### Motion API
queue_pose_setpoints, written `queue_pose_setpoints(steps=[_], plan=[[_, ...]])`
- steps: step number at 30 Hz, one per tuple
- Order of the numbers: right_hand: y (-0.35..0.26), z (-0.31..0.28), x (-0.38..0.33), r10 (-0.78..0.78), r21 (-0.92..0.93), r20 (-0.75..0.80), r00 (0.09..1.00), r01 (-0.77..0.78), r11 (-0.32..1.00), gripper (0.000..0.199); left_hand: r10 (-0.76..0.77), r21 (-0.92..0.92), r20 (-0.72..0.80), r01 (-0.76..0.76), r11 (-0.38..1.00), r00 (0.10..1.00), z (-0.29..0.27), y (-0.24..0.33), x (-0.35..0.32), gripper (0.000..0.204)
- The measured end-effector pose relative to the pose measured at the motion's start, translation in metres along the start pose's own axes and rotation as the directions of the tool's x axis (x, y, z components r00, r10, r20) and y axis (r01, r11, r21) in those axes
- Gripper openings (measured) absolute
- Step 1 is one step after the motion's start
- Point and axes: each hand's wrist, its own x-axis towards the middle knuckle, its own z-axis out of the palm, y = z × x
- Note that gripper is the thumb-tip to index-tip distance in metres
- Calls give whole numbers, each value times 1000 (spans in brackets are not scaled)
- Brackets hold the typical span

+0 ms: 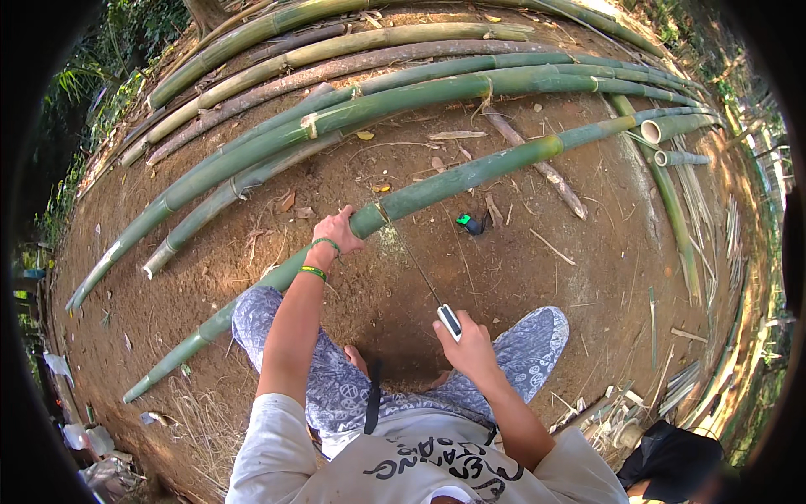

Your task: The person measures a long bamboo pole with a tape measure and then uses a hand saw to cut it into a shorter segment. The person sits on the ground during the process and finishes by separating the cut piece from the main pole.

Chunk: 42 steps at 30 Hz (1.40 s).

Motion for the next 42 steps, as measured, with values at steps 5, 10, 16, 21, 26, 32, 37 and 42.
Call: queue_pose_setpoints(steps=[5,10,16,21,26,32,37,42], plan=[[5,-1,-4,2,-39,9,1000,-2,999,39,11,-1,-36,-11,1000,999,4,-2,1,82],[8,0,-4,7,-109,29,1000,-4,994,39,-15,39,-82,18,999,997,11,2,-7,80],[5,35,66,-41,-207,35,999,47,977,40,-7,30,-140,12,999,990,17,3,-13,74],[-12,72,149,-45,-215,12,999,47,976,42,4,55,-167,5,998,986,14,15,-10,70],[5,33,61,-9,-232,87,996,29,972,41,-28,35,-145,34,999,989,16,-2,-17,70],[28,63,149,57,-365,174,983,10,931,41,19,28,-136,-15,999,991,23,27,-14,72],[47,19,98,165,-91,-73,984,-171,981,42,-33,27,-115,36,999,993,21,9,-15,72],[68,-47,39,378,124,15,926,-377,918,34,-53,23,9,53,998,999,37,14,-6,76]])
